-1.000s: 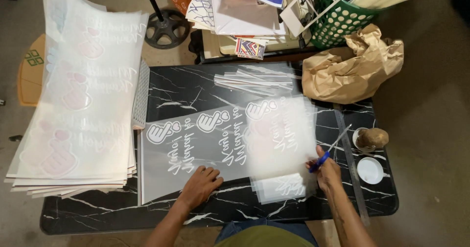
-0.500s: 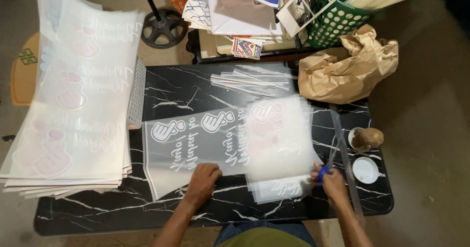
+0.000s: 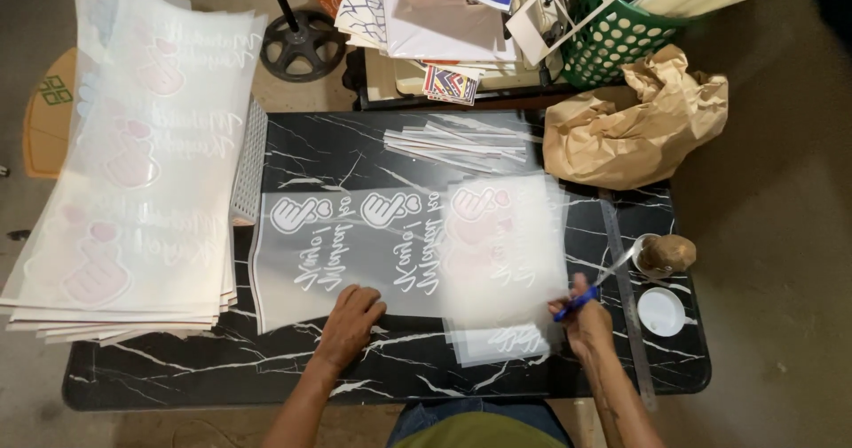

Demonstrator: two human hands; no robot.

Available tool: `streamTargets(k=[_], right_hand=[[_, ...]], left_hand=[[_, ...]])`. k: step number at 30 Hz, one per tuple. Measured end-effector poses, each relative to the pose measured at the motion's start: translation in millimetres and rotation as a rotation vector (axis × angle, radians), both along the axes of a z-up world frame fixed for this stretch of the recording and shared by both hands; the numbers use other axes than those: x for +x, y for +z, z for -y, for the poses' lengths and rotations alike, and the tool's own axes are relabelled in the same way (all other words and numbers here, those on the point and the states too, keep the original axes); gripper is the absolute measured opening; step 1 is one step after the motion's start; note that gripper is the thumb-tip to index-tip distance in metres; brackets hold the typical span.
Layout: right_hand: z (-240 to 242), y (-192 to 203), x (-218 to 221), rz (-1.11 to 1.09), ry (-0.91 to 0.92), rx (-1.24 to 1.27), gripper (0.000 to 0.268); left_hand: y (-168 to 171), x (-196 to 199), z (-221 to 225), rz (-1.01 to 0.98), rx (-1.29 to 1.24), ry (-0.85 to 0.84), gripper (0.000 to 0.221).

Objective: Manually cutting individual stickers from a printed sheet using scissors.

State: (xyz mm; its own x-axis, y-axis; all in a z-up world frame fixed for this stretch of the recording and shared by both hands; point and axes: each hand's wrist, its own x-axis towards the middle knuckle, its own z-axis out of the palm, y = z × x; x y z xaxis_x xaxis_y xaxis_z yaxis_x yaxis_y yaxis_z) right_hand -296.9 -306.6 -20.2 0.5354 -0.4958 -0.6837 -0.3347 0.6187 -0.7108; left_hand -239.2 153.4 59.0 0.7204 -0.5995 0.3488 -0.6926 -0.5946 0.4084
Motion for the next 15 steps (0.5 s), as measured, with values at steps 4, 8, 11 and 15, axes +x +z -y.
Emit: streamTargets(k=[4, 8, 11, 15], right_hand=[[9, -32, -3, -0.012, 0.11, -0.155, 0.032], [2, -26, -2, 0.033, 0.12, -0.178, 0.033], [-1, -14, -4, 0.06, 0.128, -0.153, 0.032], [-9, 10, 3, 0.065, 0.182, -0.152, 0.03]], left_hand=[[-7, -9, 4, 0.064, 0.023, 0.071, 0.041], [-21, -19, 28, 0.144, -0.117, 0.914, 0.055], [-80, -26, 46, -0.246, -0.582, 1.221, 0.07], [-52, -28, 94, -1.049, -1.621, 0.879, 0.07]])
